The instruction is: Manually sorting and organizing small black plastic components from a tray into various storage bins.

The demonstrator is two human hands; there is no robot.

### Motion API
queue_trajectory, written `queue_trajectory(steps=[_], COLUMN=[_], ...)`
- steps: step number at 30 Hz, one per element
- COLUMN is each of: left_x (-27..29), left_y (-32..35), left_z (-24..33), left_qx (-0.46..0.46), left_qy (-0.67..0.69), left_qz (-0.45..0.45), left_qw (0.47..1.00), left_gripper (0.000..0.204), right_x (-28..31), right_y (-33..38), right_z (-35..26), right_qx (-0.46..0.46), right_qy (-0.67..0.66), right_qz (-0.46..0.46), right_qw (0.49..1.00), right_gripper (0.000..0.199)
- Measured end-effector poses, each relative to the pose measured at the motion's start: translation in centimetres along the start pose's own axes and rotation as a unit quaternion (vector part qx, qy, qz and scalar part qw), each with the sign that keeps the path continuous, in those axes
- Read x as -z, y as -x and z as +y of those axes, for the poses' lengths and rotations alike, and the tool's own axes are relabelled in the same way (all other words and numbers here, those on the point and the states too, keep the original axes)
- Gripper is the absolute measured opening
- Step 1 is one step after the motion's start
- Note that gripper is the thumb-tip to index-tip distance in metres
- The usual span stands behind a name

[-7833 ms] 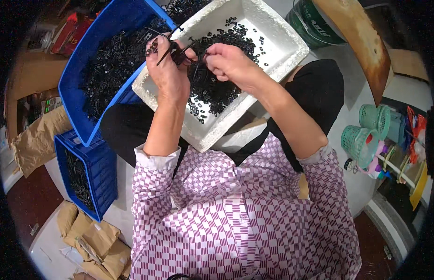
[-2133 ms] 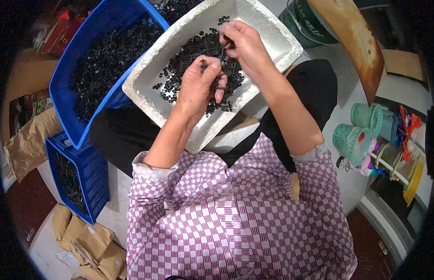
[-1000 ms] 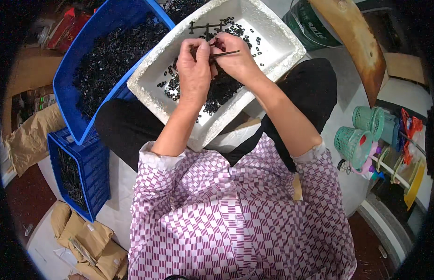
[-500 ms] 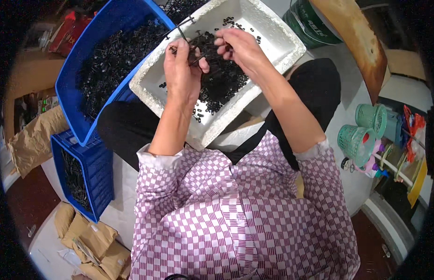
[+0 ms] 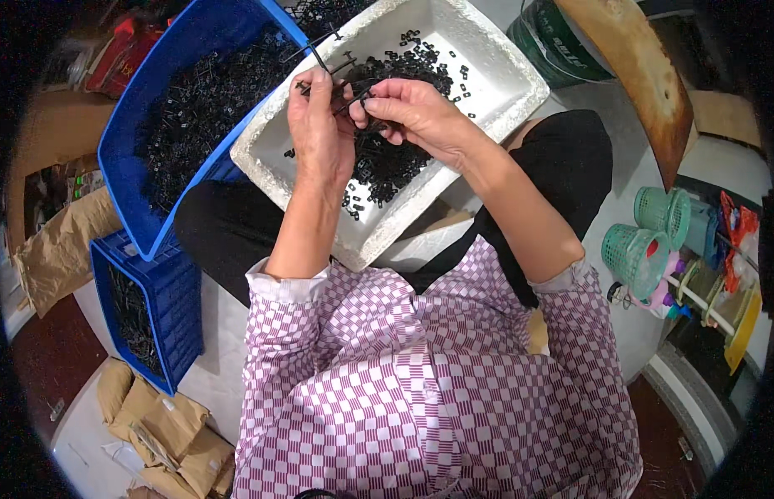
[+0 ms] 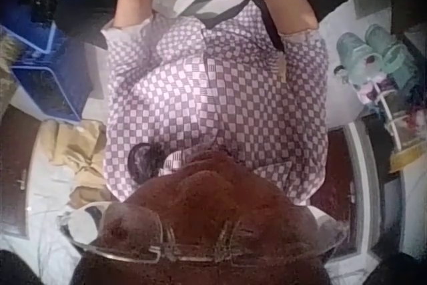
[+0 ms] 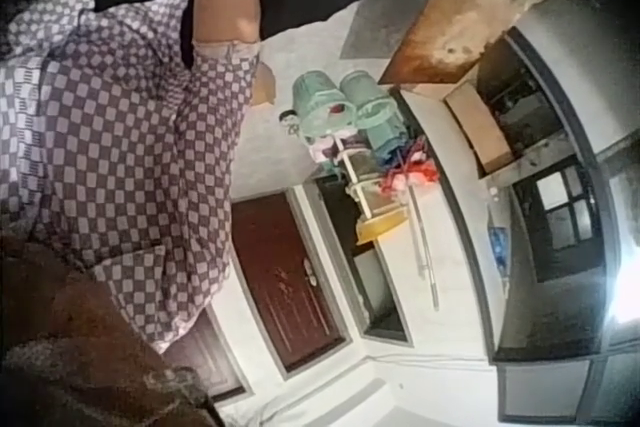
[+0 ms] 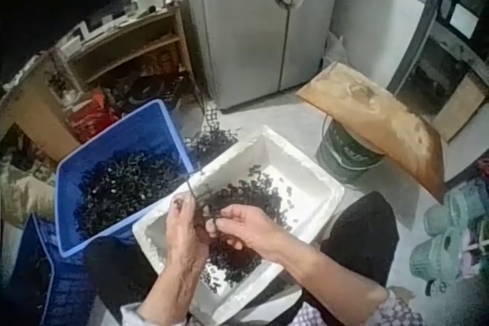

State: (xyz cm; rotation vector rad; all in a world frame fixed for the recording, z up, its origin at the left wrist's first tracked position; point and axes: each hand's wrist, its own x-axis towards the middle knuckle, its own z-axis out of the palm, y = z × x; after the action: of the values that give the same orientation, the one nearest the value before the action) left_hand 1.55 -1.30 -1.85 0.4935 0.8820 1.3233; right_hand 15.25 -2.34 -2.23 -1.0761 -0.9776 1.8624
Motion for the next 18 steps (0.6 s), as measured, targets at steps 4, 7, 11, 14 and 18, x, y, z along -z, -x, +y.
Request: queue_trajectory(steps=[4, 7, 11, 14, 18], left_x=[-0.1, -0.4, -1.4, -1.1, 0.3], left_y=[0.1, 0.2, 1.2, 0.8, 0.1], left_z=[-0.1, -1.0, -0.7, -0.4, 0.3], left_qx=[0.005, 0.018, 0.038, 0.038, 0.009], left_qy=[-0.011, -0.049, -0.049, -0.024, 0.004], left_qz=[0.0, -0.002, -0.005, 0.002, 0.023], left_qw=[1.0, 0.999, 0.998, 0.999, 1.0], left_gripper=[0.017, 0.016, 0.015, 0.015, 0.016], right_x=[0.4, 1.7, 3.6, 3.5, 1.4], right_y=[-0.3, -1.3, -3.0, -3.1, -1.1], right_z=[0.2, 1.7, 3.3, 2.6, -0.2], right_qx=[-0.019, 0.081, 0.237, 0.205, -0.023], right_qy=[0.026, 0.271, 0.594, 0.495, 0.046], right_qz=[0.007, 0.082, 0.199, 0.192, 0.051], right_qw=[0.999, 0.956, 0.742, 0.822, 0.997], right_gripper=[0.013, 0.012, 0.013, 0.015, 0.02])
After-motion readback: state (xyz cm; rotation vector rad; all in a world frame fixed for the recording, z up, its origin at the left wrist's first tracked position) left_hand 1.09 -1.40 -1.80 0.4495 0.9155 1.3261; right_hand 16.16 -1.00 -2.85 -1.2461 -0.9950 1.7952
